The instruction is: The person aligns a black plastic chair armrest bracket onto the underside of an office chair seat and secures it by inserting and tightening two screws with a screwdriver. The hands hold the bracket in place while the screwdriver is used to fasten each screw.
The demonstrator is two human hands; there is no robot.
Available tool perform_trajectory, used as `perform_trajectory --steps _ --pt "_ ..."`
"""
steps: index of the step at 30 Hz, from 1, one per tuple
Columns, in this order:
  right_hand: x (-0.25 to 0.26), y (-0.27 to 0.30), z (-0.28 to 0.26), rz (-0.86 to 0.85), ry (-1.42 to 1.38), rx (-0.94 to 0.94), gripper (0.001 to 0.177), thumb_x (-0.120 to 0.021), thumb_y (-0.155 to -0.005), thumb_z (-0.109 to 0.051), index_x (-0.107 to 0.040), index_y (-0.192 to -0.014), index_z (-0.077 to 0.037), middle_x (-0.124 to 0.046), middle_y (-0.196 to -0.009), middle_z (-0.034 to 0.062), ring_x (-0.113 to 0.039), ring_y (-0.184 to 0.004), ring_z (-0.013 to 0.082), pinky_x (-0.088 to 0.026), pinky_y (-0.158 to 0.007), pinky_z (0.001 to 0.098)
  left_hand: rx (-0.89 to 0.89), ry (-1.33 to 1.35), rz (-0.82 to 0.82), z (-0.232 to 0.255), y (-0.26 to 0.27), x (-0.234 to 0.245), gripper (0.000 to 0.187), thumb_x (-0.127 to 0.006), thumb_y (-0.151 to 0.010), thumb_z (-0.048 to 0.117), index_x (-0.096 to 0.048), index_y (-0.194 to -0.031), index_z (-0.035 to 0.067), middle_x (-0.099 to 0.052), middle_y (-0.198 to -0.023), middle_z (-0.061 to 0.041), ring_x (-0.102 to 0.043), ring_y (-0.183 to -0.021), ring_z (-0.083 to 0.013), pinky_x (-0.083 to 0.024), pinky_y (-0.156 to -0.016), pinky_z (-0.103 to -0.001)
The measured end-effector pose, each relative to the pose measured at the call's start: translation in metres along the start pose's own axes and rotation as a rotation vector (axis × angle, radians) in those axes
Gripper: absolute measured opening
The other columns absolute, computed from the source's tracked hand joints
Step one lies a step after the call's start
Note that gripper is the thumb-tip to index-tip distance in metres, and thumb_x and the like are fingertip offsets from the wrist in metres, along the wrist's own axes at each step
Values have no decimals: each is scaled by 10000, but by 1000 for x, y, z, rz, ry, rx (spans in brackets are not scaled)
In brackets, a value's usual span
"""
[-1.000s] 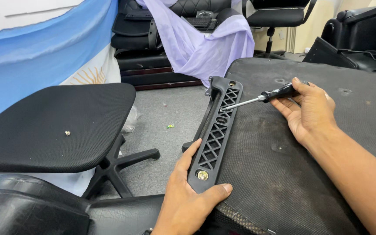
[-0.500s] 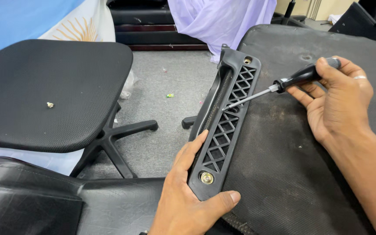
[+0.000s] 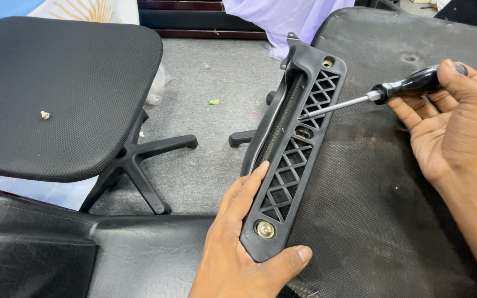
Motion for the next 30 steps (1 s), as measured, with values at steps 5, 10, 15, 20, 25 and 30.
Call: perform_trajectory --steps 5,10,15,20,25,30 --pt "-16 15 -15 -99 189 73 50 -582 -1096 -180 -536 -1103 -160 -652 -1062 44 -713 -1039 186 -614 -986 456 33 -23 53 -4 1 -3 982 -827 -647 166 -445 -1539 17 -526 -1428 -155 -556 -1322 -271 -416 -1088 -419" --pt "-64 52 -61 -532 449 409 136 -481 -1216 -218 -518 -1260 -95 -648 -1229 121 -728 -1049 219 -623 -874 411 -122 -87 88 3 2 -2 923 -838 -669 150 -472 -1498 -23 -573 -1411 -189 -595 -1327 -281 -409 -1098 -405" --pt "-109 92 -84 -694 628 503 324 -530 -1111 -280 -532 -1332 -44 -671 -1020 94 -766 -931 181 -635 -841 338 -40 -27 80 -7 0 0 950 -839 -655 178 -479 -1518 13 -571 -1408 -160 -577 -1303 -283 -441 -1104 -395" --pt "-137 114 -103 -765 733 700 313 -607 -1075 -215 -561 -1285 13 -694 -1045 111 -763 -921 169 -620 -859 314 -98 -104 107 -5 1 2 952 -845 -640 205 -491 -1504 18 -576 -1422 -171 -539 -1311 -306 -411 -1095 -419" --pt "-143 114 -110 -747 807 683 303 -614 -1014 -171 -582 -1256 8 -721 -986 127 -775 -888 183 -624 -856 336 -117 -98 117 -5 0 2 960 -843 -628 220 -498 -1502 25 -575 -1408 -175 -537 -1309 -310 -424 -1091 -420" --pt "-148 125 -116 -769 751 755 427 -597 -1019 -85 -401 -1387 5 -662 -1187 181 -760 -1040 240 -619 -926 358 2 -112 97 -12 -2 1 1017 -856 -605 231 -481 -1535 66 -568 -1416 -150 -538 -1303 -296 -441 -1082 -417"
Point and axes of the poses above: each hand's wrist, its own y-axis away from the middle knuckle, its own x-axis out of the back of the hand, z = x × y, the point moved 6 cm from there along -y, towards the middle knuckle
